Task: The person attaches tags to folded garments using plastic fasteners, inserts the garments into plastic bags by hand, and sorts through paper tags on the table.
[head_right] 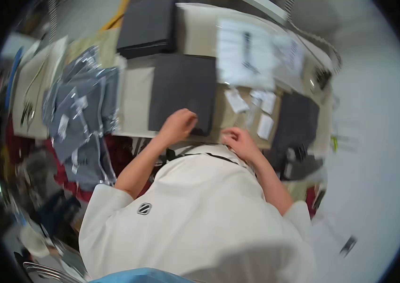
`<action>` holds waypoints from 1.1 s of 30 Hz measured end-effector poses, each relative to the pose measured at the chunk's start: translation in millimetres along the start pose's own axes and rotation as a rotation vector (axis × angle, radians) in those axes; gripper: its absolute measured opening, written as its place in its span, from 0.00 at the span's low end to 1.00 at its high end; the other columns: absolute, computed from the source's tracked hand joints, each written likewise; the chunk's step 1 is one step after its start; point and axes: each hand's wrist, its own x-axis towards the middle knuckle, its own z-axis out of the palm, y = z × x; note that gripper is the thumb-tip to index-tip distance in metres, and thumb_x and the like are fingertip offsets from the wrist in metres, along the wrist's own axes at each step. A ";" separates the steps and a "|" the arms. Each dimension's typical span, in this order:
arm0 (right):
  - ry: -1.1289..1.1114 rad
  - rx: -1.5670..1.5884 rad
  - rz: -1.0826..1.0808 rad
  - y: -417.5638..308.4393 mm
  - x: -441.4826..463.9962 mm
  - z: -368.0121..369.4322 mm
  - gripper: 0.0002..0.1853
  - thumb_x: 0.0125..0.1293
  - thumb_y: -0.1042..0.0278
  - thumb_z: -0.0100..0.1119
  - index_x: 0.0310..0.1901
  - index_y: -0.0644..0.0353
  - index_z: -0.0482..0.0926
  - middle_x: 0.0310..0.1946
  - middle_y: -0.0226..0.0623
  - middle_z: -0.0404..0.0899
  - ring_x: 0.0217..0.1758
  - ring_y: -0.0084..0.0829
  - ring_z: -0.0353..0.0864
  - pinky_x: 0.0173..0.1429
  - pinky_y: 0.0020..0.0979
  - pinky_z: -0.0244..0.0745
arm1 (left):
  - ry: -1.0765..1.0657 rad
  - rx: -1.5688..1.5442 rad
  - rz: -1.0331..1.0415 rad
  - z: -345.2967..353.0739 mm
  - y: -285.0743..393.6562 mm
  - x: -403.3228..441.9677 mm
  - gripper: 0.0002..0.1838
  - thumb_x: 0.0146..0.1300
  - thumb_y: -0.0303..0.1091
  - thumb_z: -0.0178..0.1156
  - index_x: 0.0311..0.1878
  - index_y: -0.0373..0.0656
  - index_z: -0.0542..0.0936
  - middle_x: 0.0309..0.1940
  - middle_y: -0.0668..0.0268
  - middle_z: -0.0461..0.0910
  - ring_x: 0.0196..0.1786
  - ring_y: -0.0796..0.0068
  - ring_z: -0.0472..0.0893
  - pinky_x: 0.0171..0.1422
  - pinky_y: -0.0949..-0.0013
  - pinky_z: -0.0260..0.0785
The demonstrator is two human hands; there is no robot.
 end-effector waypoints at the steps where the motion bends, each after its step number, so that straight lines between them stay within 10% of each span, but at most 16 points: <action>1: 0.019 0.016 -0.016 9.5 -3.4 -5.9 0.16 0.75 0.71 0.59 0.60 0.67 0.79 0.38 0.34 0.86 0.38 0.20 0.81 0.42 0.24 0.76 | -0.042 -0.017 -0.021 10.4 3.4 8.1 0.05 0.67 0.29 0.64 0.43 0.39 0.82 0.39 0.57 0.81 0.44 0.52 0.83 0.48 0.56 0.76; 9: 0.129 0.135 -0.037 89.0 -40.9 -75.5 0.15 0.74 0.73 0.60 0.59 0.68 0.80 0.37 0.34 0.87 0.41 0.20 0.84 0.44 0.23 0.77 | -0.365 0.361 0.011 144.8 22.4 99.3 0.14 0.69 0.39 0.62 0.43 0.35 0.84 0.34 0.49 0.83 0.39 0.46 0.85 0.46 0.49 0.78; 11: 0.124 0.161 -0.039 101.1 -46.5 -106.4 0.15 0.73 0.73 0.61 0.58 0.69 0.80 0.37 0.34 0.86 0.41 0.20 0.84 0.45 0.23 0.78 | -0.594 0.359 -0.268 181.7 18.4 113.8 0.19 0.70 0.43 0.59 0.42 0.33 0.85 0.29 0.46 0.84 0.35 0.44 0.85 0.44 0.46 0.78; 14: 0.155 0.219 -0.063 116.3 -48.5 -157.0 0.15 0.74 0.72 0.61 0.58 0.67 0.80 0.37 0.33 0.86 0.40 0.18 0.82 0.42 0.22 0.76 | -0.431 0.286 -0.369 237.3 -27.4 98.9 0.18 0.72 0.41 0.57 0.40 0.32 0.84 0.26 0.45 0.83 0.31 0.43 0.85 0.42 0.46 0.77; 18: 0.243 0.345 -0.096 143.7 -61.1 -219.4 0.15 0.74 0.71 0.63 0.58 0.67 0.80 0.36 0.32 0.86 0.39 0.18 0.82 0.41 0.22 0.76 | -0.222 -0.096 -0.581 204.8 97.7 102.9 0.16 0.74 0.37 0.56 0.39 0.32 0.82 0.25 0.46 0.82 0.32 0.43 0.84 0.41 0.47 0.76; 23: 0.036 0.485 -0.144 163.0 -61.3 -250.5 0.14 0.73 0.70 0.64 0.57 0.64 0.81 0.35 0.29 0.85 0.35 0.17 0.80 0.39 0.21 0.74 | -0.406 0.021 0.093 252.7 213.4 146.1 0.07 0.72 0.32 0.58 0.44 0.38 0.77 0.31 0.52 0.82 0.34 0.49 0.85 0.37 0.50 0.76; 26: 0.442 0.884 -0.150 160.5 -62.4 -271.9 0.14 0.72 0.70 0.67 0.56 0.64 0.81 0.35 0.29 0.85 0.33 0.18 0.79 0.39 0.22 0.74 | -0.549 0.152 0.275 311.8 244.4 177.8 0.07 0.71 0.33 0.59 0.48 0.42 0.78 0.34 0.55 0.82 0.34 0.50 0.85 0.37 0.52 0.78; 33: 0.636 0.949 -0.370 207.2 -79.5 -362.5 0.12 0.73 0.76 0.62 0.56 0.66 0.79 0.36 0.36 0.85 0.34 0.25 0.83 0.39 0.25 0.78 | -0.547 0.274 0.423 357.8 276.4 220.3 0.10 0.69 0.34 0.62 0.51 0.42 0.81 0.35 0.56 0.82 0.35 0.53 0.86 0.35 0.56 0.79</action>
